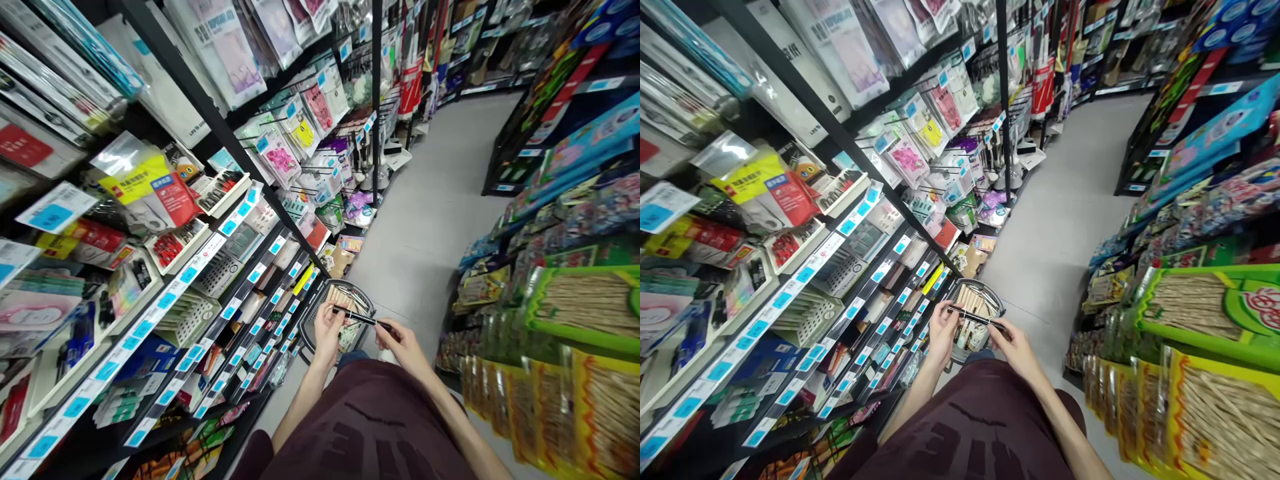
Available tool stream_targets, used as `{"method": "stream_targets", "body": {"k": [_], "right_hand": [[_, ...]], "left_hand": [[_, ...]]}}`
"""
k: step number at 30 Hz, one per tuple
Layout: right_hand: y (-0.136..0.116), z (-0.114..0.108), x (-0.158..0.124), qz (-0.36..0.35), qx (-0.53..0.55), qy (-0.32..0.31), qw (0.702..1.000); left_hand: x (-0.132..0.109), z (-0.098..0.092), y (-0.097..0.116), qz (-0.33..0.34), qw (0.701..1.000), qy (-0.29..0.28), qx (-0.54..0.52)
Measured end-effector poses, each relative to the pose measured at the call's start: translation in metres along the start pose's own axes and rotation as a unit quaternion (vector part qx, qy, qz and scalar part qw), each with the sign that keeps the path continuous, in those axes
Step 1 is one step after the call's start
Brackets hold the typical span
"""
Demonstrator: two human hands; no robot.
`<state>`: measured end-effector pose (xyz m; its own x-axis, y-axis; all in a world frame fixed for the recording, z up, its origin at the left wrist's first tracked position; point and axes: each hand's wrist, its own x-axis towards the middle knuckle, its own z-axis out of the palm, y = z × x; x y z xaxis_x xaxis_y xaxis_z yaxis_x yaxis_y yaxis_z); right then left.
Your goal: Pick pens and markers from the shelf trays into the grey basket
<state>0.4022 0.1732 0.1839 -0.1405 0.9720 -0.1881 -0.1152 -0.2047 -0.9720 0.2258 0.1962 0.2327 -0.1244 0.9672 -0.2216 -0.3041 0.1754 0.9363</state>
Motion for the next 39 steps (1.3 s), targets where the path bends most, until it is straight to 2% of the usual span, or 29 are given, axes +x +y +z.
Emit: {"method": "stream_targets", "body": {"k": [6, 11, 17, 21, 25, 28, 31, 35, 39], "right_hand": [[-0.002, 0.005, -0.003, -0.006, -0.044, -0.028, 0.999], [0.005, 0.01, -0.002, -0.008, -0.007, -0.017, 1.0], [-0.002, 0.013, 0.002, -0.017, 0.068, 0.028, 0.997], [-0.014, 0.014, 0.006, -0.037, 0.077, 0.103, 0.991], [-0.025, 0.014, 0.017, -0.06, 0.066, 0.162, 0.983], [-0.039, 0.016, 0.031, -0.063, 0.08, 0.19, 0.977], [-0.06, 0.025, 0.046, -0.105, 0.097, 0.194, 0.97], [-0.092, 0.044, 0.07, -0.151, 0.087, 0.152, 0.973], [-0.127, 0.066, 0.099, -0.181, 0.047, 0.1, 0.977]], "left_hand": [[-0.002, -0.002, 0.007, 0.011, 0.999, 0.033, 0.005], [-0.001, -0.004, 0.014, 0.06, 0.998, 0.035, 0.01], [0.004, -0.001, 0.01, 0.065, 0.996, 0.052, -0.04], [0.007, 0.002, 0.004, 0.071, 0.992, 0.068, -0.078], [0.006, 0.003, 0.011, 0.077, 0.989, 0.06, -0.107], [0.003, 0.004, 0.018, 0.074, 0.99, 0.034, -0.115], [0.001, 0.004, 0.024, 0.084, 0.989, 0.036, -0.115], [-0.001, 0.002, 0.034, 0.107, 0.987, 0.06, -0.107], [-0.007, -0.003, 0.051, 0.102, 0.991, 0.047, -0.076]]}}
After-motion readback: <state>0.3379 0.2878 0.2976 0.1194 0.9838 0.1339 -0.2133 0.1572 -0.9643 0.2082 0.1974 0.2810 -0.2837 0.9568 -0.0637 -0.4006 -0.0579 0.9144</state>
